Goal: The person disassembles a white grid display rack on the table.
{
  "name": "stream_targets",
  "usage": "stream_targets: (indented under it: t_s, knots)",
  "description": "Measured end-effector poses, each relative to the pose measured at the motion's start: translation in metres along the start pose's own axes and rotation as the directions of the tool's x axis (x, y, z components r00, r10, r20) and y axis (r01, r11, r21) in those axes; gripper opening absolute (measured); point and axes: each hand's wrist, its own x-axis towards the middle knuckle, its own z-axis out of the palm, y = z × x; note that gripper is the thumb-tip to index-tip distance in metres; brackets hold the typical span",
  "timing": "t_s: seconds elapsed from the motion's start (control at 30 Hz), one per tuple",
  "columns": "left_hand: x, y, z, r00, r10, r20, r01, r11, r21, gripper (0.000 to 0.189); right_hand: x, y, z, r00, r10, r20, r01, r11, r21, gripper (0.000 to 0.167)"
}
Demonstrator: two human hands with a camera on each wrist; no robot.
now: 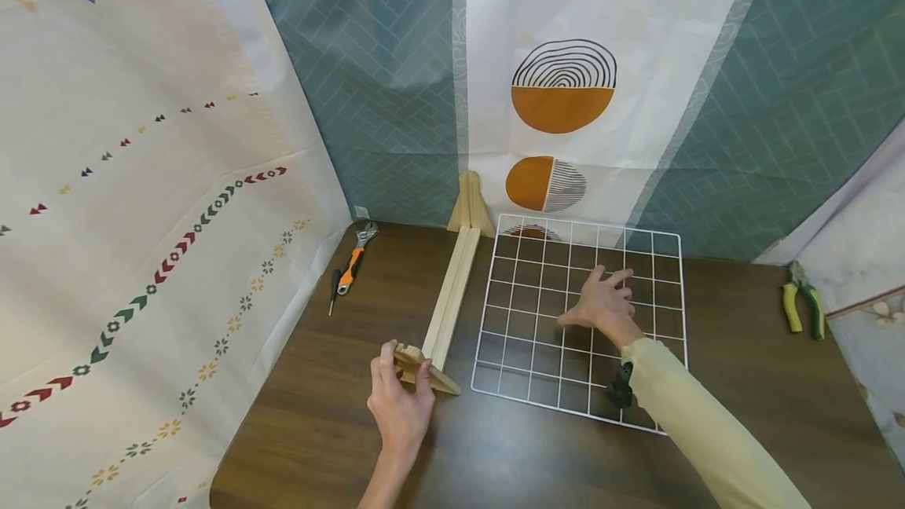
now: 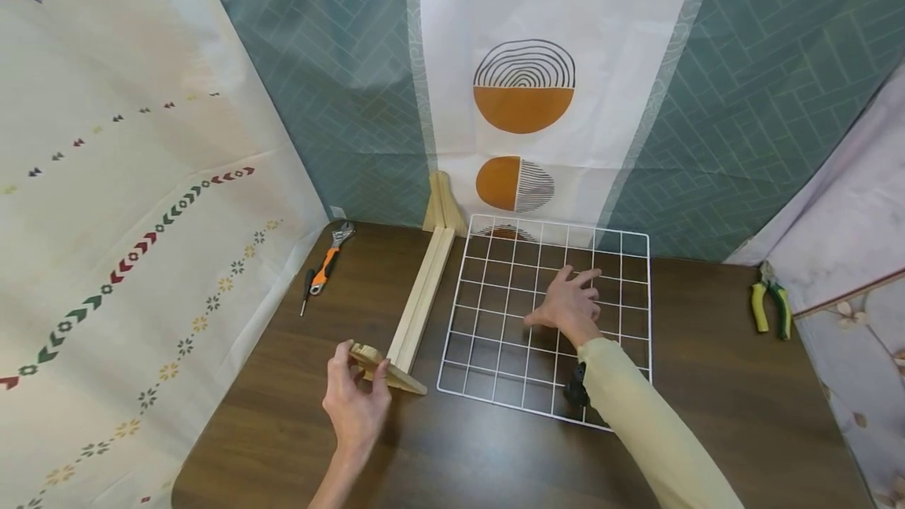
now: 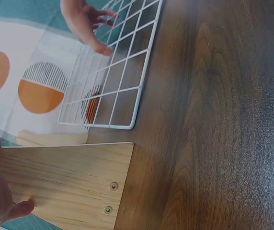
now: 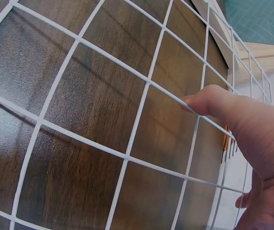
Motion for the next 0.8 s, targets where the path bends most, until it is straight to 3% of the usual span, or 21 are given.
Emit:
stream_targets:
  t_s: [0.8]
  knots:
    - [-0.001,-0.002,0.000,1.000,0.019,-0.013,-0.019,1.000,0.005,0.053,0.003,0.008,0.010,0.991,-0.045,0.127,0.043,0.999,0.017,0.141]
